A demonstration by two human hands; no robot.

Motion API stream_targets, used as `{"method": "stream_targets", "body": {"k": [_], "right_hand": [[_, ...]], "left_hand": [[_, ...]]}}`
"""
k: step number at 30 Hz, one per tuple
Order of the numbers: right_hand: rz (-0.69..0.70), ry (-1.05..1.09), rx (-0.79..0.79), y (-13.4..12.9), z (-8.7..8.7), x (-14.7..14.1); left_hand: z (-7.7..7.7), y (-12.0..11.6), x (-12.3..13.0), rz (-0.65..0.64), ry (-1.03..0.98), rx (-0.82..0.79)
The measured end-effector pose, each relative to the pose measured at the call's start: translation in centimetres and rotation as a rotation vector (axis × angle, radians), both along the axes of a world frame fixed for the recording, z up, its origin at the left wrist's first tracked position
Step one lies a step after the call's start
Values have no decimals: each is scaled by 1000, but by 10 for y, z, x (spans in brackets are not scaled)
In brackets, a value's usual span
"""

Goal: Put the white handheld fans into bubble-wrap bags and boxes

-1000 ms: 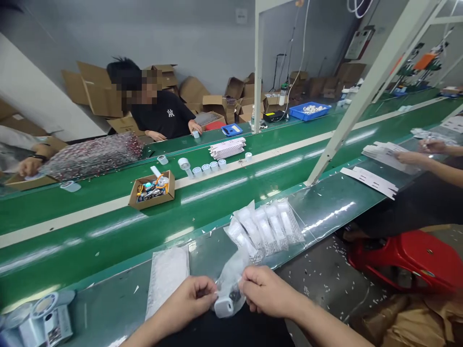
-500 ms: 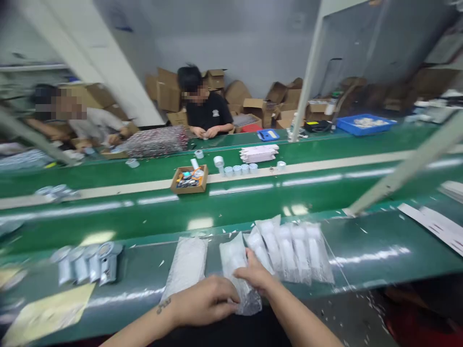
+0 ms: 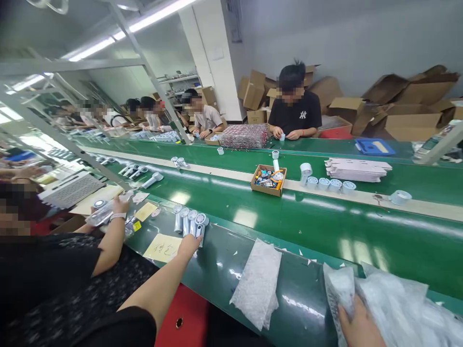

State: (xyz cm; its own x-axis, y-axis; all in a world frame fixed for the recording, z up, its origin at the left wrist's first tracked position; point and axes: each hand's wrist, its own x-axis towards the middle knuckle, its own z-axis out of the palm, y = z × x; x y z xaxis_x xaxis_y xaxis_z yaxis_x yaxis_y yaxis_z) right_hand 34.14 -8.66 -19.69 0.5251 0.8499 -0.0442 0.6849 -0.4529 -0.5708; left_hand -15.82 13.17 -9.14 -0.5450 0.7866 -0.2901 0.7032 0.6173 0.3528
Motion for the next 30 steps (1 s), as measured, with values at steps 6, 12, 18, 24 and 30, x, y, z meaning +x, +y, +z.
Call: {"method": "stream_targets", "body": {"k": [6,12,18,24,30], "right_hand": [[-13,282,132,7,74,-87],[-146,1267,-2,67,114,-197],[-233,1329,49,105,111,-214],[-308,1365,-80,50,109,-131],[-114,1384,-129,-4,109,-78]], "left_hand": [[-25,-5,0,-37,-104,19],[-7,-40,57,-101,-480,80],[0,-125,128,-826,-708,95],[-41,-135,116,-1543,-48,-74],[-55,-123,115,-1476,-161,-121]]}}
